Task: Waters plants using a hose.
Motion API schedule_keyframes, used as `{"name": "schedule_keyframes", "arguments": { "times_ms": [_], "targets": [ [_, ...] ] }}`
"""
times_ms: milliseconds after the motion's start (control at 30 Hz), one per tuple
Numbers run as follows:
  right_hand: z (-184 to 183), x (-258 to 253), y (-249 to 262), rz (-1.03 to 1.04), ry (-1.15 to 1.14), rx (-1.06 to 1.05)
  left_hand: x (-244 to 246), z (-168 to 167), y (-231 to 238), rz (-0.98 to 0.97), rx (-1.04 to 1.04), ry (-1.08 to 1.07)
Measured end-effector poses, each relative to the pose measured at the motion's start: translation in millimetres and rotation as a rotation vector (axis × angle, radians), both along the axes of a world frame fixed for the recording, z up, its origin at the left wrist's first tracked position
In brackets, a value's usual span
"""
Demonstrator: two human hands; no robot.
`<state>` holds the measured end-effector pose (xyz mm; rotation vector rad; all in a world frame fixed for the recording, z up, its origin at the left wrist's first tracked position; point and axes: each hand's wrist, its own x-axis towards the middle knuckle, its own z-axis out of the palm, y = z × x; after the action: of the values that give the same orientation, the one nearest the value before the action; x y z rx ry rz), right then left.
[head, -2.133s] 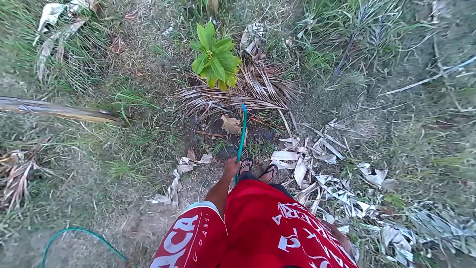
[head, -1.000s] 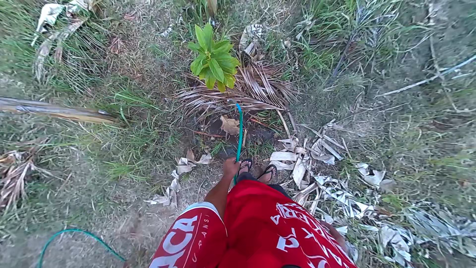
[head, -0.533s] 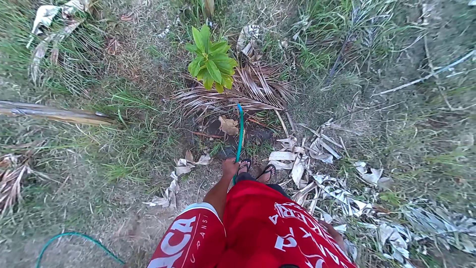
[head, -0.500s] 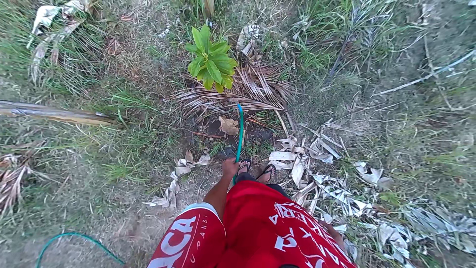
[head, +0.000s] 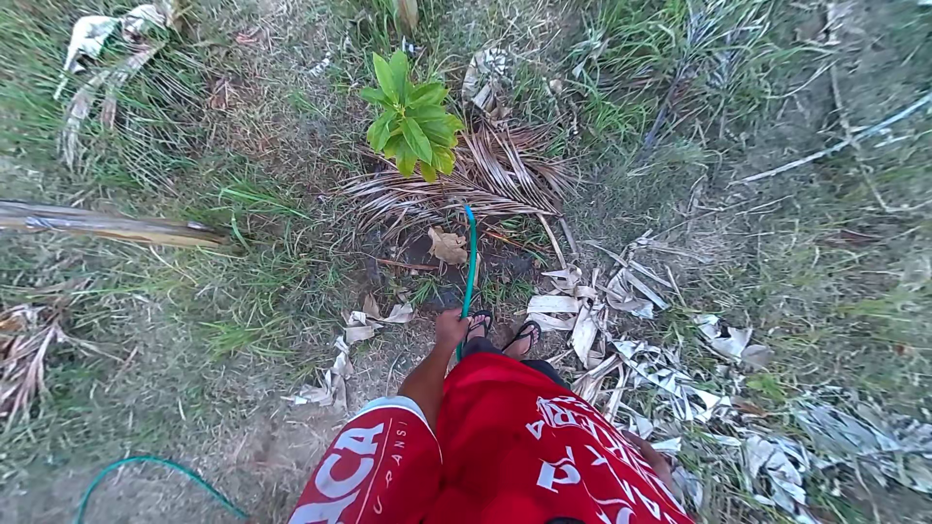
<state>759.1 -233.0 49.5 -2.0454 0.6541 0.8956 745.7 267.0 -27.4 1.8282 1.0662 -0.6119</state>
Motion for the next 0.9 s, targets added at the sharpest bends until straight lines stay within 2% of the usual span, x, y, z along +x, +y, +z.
{"name": "schedule_keyframes", "arguments": {
  "times_ms": [267,900],
  "targets": [
    [-12,-2,-12,0.009,-0.021,0.008,0,-2,-1,0.003,0.005,0.001],
    [1,5,-1,-0.007,0.011,-0.002,3,5,-1,0.001,0.016,0.011]
  ]
}}
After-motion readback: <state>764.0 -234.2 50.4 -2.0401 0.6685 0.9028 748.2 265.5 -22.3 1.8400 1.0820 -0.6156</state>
